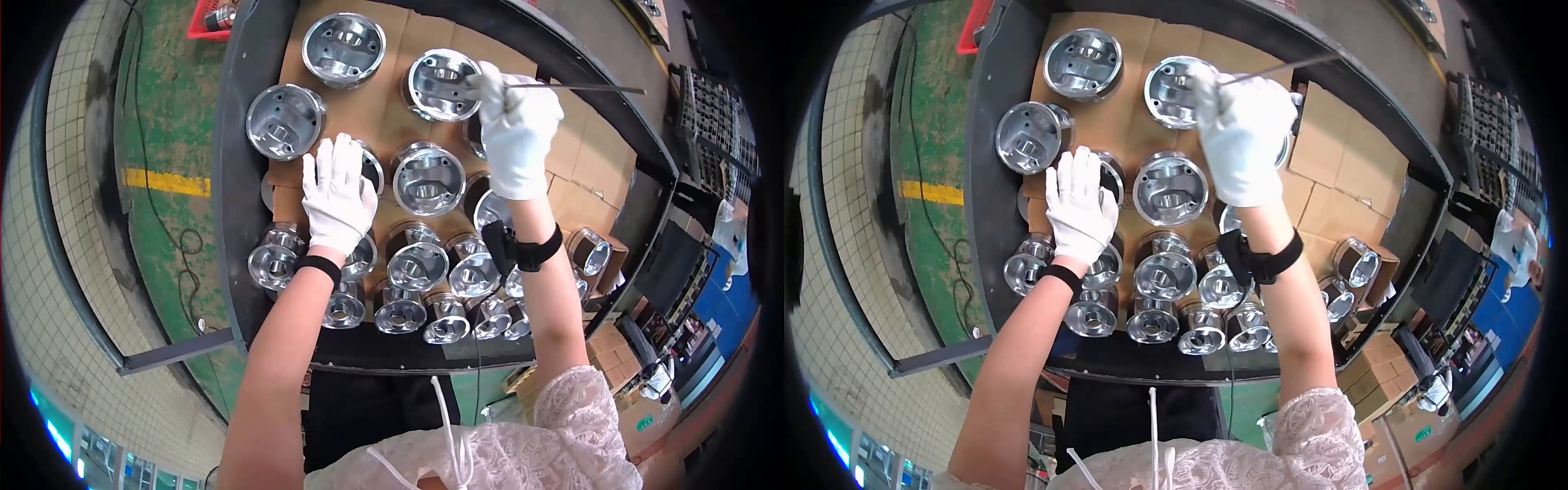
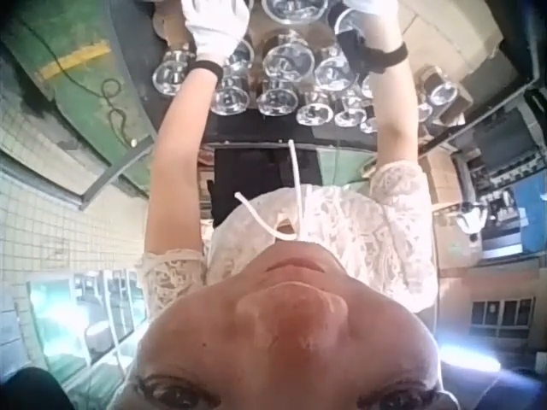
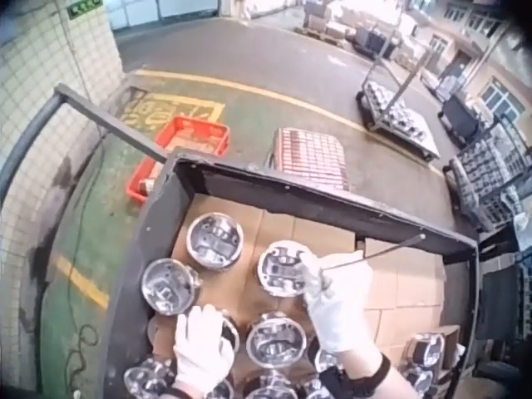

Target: Inspecting metal pistons using a measurement gauge and sorting them into a metal bin on the fabrication floor.

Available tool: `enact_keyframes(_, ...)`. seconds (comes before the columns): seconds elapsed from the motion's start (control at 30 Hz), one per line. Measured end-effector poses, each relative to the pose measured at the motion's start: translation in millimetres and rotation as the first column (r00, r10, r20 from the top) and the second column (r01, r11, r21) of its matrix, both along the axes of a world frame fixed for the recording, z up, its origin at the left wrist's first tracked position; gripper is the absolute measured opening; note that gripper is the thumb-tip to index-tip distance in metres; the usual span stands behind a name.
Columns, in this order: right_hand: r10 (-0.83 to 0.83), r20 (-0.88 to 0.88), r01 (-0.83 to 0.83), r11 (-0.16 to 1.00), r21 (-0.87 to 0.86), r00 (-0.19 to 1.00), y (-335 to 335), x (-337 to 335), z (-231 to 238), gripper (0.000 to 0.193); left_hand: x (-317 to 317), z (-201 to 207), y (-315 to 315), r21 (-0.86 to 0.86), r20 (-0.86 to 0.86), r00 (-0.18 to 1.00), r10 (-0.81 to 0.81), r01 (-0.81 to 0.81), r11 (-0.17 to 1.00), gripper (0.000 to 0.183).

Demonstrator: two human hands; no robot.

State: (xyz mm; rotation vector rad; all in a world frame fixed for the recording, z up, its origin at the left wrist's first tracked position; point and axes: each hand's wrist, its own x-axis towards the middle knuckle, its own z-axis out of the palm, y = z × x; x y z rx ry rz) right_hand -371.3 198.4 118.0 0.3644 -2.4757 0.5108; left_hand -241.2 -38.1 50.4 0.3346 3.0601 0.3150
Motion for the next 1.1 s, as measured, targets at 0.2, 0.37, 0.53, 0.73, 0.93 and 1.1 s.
enact_keyframes(0.2, 0.04, 0.031, -0.042, 0.998, 0.055, 0.999, -25.3, -12.8, -4.2, 0.029, -0.6, -1.6, 3.7, 0.007, 0.02, 1.0, -0.004, 0.004, 1.0, 0.062)
enact_keyframes(0.37, 0.096, 0.025, -0.097, 0.995, 0.016, 0.995, -28.9, -17.5, -2.6, 0.025, 0.2, -1.9, 2.2, 0.033, 0.022, 1.0, 0.01, -0.011, 0.999, 0.062)
enact_keyframes(0.53, 0.105, 0.074, -0.106, 0.994, 0.001, 0.992, -33.2, -20.3, -2.5, 0.026, 1.7, -3.9, 1.1, 0.043, 0.025, 1.0, 0.017, -0.018, 0.999, 0.062)
enact_keyframes(0.73, 0.09, 0.178, -0.117, 0.982, 0.145, 0.98, -24.7, -13.4, -16.8, 0.028, 0.5, -2.8, 3.9, 0.045, 0.058, 0.998, 0.024, -0.026, 0.999, 0.062)
enact_keyframes(0.93, -0.006, 0.039, 0.003, 0.995, 0.102, 0.999, -15.8, -18.9, -15.9, 0.037, 0.1, 0.9, 3.0, 0.048, 0.067, 0.998, 0.023, -0.026, 0.999, 0.063)
enact_keyframes(1.1, 0.02, 0.091, -0.024, 0.999, 0.041, 0.996, -11.0, -41.2, -1.1, 0.02, 0.0, -0.2, -1.2, 0.05, 0.077, 0.997, 0.021, -0.025, 0.998, 0.064)
